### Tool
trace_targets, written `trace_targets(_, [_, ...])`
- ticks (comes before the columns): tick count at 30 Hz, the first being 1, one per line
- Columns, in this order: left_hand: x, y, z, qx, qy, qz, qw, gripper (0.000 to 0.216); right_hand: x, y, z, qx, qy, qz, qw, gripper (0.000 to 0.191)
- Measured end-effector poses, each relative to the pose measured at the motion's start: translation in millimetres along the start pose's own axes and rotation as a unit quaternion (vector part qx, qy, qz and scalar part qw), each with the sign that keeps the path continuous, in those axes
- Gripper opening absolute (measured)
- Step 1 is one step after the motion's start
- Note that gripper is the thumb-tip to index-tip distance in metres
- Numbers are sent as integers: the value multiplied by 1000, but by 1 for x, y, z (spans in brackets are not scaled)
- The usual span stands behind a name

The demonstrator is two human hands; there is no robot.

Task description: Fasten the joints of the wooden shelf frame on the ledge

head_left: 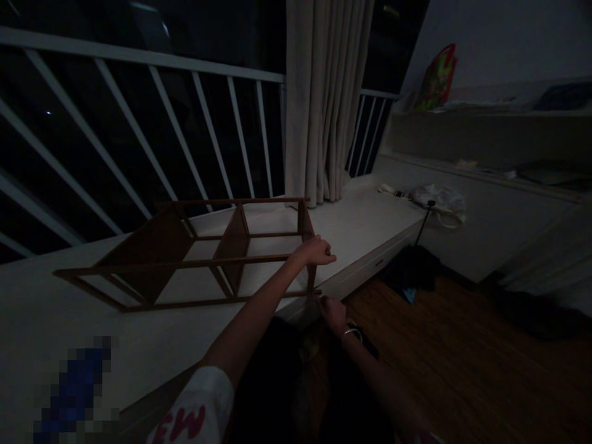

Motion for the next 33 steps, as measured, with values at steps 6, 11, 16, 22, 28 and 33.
trace_targets(6, [-3,2,-1,2,3,2,1000,40,-22,5,10,-83,10,-106,991,30])
trace_targets(11, [-4,3,-4,10,-3,2,1000,39,-16,2,11,-112,-59,-74,989,17])
trace_targets(16, [-7,4,-5,10,-7,-6,1000,36,-6,0,12,-114,-123,-35,985,12])
trace_targets(22, [-4,3,-5,17,-12,-3,1000,39,0,-1,11,-93,-167,-19,981,13])
trace_targets(28, [-3,1,-2,2,1,2,1000,39,5,-1,8,-28,-191,0,981,14])
trace_targets(33, [-2,0,-2,14,-6,-3,1000,38,2,-1,9,-5,-231,11,973,12])
Point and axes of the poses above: each hand's wrist, its own y-axis away from the middle knuckle, its own x-axis out of the palm, z = x × y, the point moved 5 cm from there along -y, towards the middle knuckle, and after that the axes turned 1 degree about y, right-handed, at the moved point
